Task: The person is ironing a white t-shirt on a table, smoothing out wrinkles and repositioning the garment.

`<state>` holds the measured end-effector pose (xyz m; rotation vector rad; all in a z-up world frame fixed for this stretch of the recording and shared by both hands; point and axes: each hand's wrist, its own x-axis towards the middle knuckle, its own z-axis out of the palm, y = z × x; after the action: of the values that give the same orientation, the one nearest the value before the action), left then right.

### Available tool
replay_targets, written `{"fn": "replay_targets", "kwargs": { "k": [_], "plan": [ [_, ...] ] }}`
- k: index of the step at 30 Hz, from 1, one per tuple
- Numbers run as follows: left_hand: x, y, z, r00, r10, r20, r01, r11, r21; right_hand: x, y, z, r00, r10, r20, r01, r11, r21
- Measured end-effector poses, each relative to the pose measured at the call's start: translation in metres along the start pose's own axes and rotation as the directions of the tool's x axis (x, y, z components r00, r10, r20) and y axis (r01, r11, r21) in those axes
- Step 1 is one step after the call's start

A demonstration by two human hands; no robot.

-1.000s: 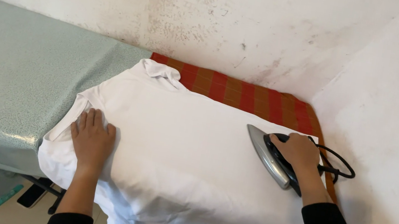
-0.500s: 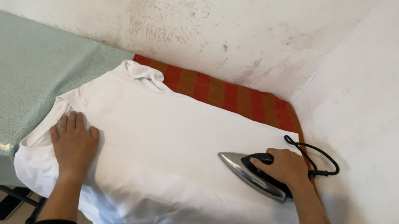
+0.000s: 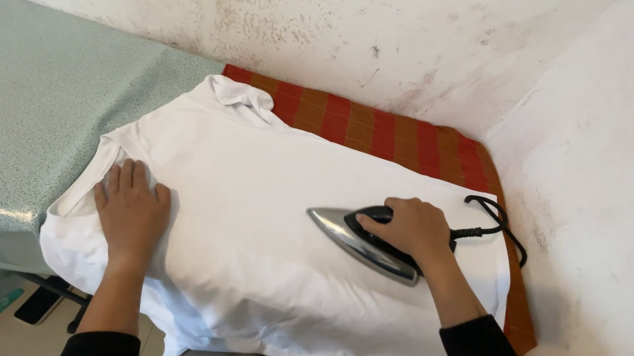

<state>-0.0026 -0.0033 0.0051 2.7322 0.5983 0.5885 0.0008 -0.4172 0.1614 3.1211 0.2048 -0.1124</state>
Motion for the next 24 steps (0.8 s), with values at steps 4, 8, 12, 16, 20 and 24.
{"fn": "replay_targets", "kwargs": {
  "k": [4,8,12,16,20,24],
  "plan": [
    [0.0,0.001,-0.004,1.0,0.0,0.009,0.0,1.0,0.017,0.022,-0.02,0.001,0.999,-0.011,-0.037,0.013,0.998,0.059],
    [0.002,0.0,-0.001,1.0,-0.008,0.012,0.008,1.0,0.001,0.023,-0.061,-0.005,0.988,-0.151,0.013,0.15,0.987,0.064],
    [-0.001,0.004,-0.009,0.999,-0.013,0.035,0.014,1.0,-0.009,0.019,-0.105,-0.005,0.952,-0.305,0.017,0.304,0.95,0.066],
    [-0.002,0.006,-0.01,0.999,-0.026,0.033,0.026,0.999,-0.023,0.031,-0.138,-0.004,0.934,-0.352,-0.054,0.356,0.93,0.095],
    [-0.006,0.001,-0.009,0.998,-0.012,-0.061,0.008,0.997,-0.078,0.042,-0.167,0.001,0.915,-0.392,-0.098,0.402,0.907,0.123],
    [-0.001,-0.008,-0.004,0.983,-0.051,-0.174,0.001,0.962,-0.274,0.05,-0.192,0.003,0.882,-0.458,-0.109,0.469,0.874,0.129]
  ]
}}
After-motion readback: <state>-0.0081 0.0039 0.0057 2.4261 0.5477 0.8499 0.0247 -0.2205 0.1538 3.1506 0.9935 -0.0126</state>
